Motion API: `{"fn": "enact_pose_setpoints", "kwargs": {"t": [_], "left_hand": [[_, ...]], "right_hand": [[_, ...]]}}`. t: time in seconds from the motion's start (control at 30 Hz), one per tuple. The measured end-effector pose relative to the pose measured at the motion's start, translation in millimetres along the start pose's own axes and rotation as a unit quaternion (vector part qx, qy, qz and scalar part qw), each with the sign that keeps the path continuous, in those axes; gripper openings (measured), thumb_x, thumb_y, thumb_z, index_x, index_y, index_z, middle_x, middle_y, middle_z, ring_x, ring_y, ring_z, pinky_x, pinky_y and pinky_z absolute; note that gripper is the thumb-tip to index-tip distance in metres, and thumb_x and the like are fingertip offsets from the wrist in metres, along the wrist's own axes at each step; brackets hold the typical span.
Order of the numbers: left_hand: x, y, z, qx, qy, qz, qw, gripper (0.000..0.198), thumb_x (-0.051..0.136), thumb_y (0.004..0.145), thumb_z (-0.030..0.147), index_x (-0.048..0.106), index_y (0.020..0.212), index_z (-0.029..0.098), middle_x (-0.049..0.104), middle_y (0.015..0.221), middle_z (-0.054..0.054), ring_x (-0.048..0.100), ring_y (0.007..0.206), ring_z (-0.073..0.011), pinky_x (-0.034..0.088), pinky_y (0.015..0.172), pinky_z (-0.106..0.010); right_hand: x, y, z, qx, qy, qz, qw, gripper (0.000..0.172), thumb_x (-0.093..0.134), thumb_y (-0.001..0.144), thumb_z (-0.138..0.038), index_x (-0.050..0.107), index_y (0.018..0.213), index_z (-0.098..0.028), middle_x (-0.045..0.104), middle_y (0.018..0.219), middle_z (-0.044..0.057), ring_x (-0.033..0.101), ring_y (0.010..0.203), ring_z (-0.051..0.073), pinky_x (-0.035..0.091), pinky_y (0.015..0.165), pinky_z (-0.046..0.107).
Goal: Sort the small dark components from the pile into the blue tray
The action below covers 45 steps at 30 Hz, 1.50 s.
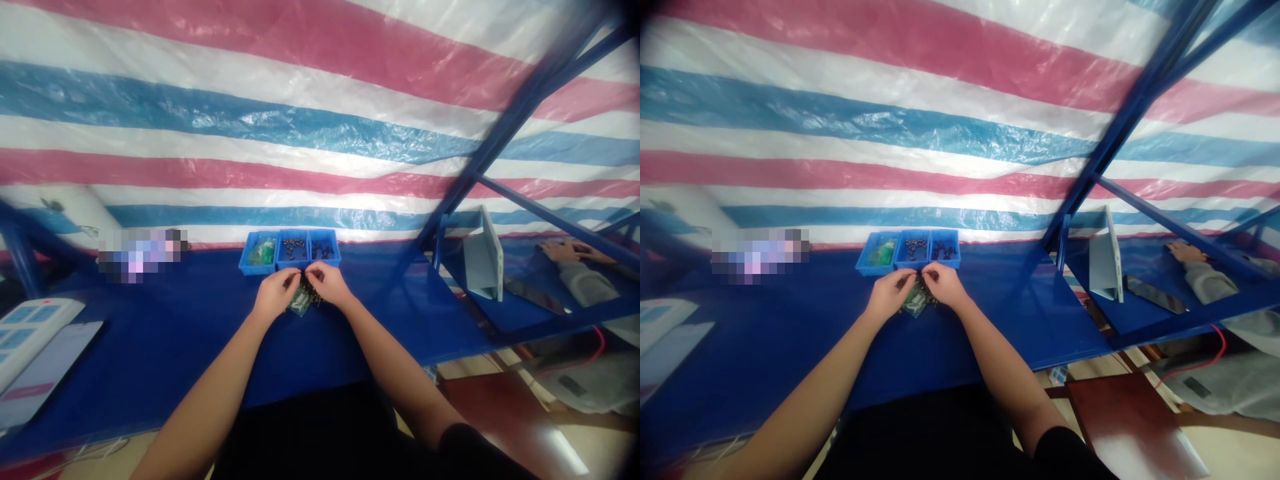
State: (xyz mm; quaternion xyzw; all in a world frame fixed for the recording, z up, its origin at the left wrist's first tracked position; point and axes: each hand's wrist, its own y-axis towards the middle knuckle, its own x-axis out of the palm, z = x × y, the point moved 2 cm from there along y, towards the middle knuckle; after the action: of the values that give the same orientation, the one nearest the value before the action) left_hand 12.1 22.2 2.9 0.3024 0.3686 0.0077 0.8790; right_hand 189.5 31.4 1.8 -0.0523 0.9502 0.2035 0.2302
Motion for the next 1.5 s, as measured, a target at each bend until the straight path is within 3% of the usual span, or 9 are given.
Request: {"fn": "enact_pose_setpoints", "kwargs": {"t": [0.37,0.53,1.2,1.4,1.5], "left_hand": [[4.0,0,-5,0.040,-0.005,0.009,0.999,0.024,0.052,0.092,0.036,0.070,0.101,0.023,0.073,0.098,-0.004,0.069,0.084,-0.0171,0.054,0.079,-0.028],[1.7,0,-2,0.025,0.003,-0.001,1.000,0.025,0.054,0.091,0.038,0.069,0.103,0.022,0.073,0.092,-0.004,0.068,0.078,-0.0162,0.053,0.074,-0.026],[-3.2,1,3,0.025,0.016,-0.041,0.999,0.026,0.047,0.094,0.038,0.067,0.102,0.023,0.072,0.099,-0.003,0.067,0.086,-0.0177,0.049,0.078,-0.027],[-2.5,0,3,0.003,-0.009,-0.024,1.000,0.026,0.052,0.091,0.040,0.066,0.106,0.023,0.072,0.091,-0.003,0.067,0.077,-0.0157,0.051,0.072,-0.025],[-1.4,0,2,0.016,-0.015,-0.006,1.000,0.026,0.051,0.092,0.040,0.067,0.103,0.022,0.073,0.097,-0.005,0.068,0.084,-0.0172,0.052,0.077,-0.026]], "right_hand": [[0,0,-7,0.007,0.099,0.015,0.995,0.022,0.062,0.082,-0.038,0.067,0.089,-0.017,0.070,0.084,0.004,0.064,0.071,0.014,0.052,0.071,0.027],[0,0,-6,0.019,0.102,0.021,0.994,0.023,0.060,0.084,-0.038,0.067,0.092,-0.018,0.071,0.086,0.005,0.066,0.073,0.015,0.053,0.074,0.028],[0,-3,-13,0.044,0.138,0.014,0.989,0.029,0.067,0.078,-0.040,0.073,0.096,-0.018,0.074,0.087,0.006,0.067,0.072,0.015,0.055,0.072,0.028],[1,-1,-8,0.062,0.169,0.020,0.984,0.028,0.067,0.078,-0.038,0.074,0.095,-0.017,0.075,0.087,0.006,0.069,0.076,0.017,0.056,0.074,0.030],[2,-1,-7,0.067,0.175,0.019,0.982,0.028,0.067,0.078,-0.039,0.074,0.094,-0.017,0.075,0.086,0.006,0.069,0.075,0.017,0.056,0.074,0.030]]}}
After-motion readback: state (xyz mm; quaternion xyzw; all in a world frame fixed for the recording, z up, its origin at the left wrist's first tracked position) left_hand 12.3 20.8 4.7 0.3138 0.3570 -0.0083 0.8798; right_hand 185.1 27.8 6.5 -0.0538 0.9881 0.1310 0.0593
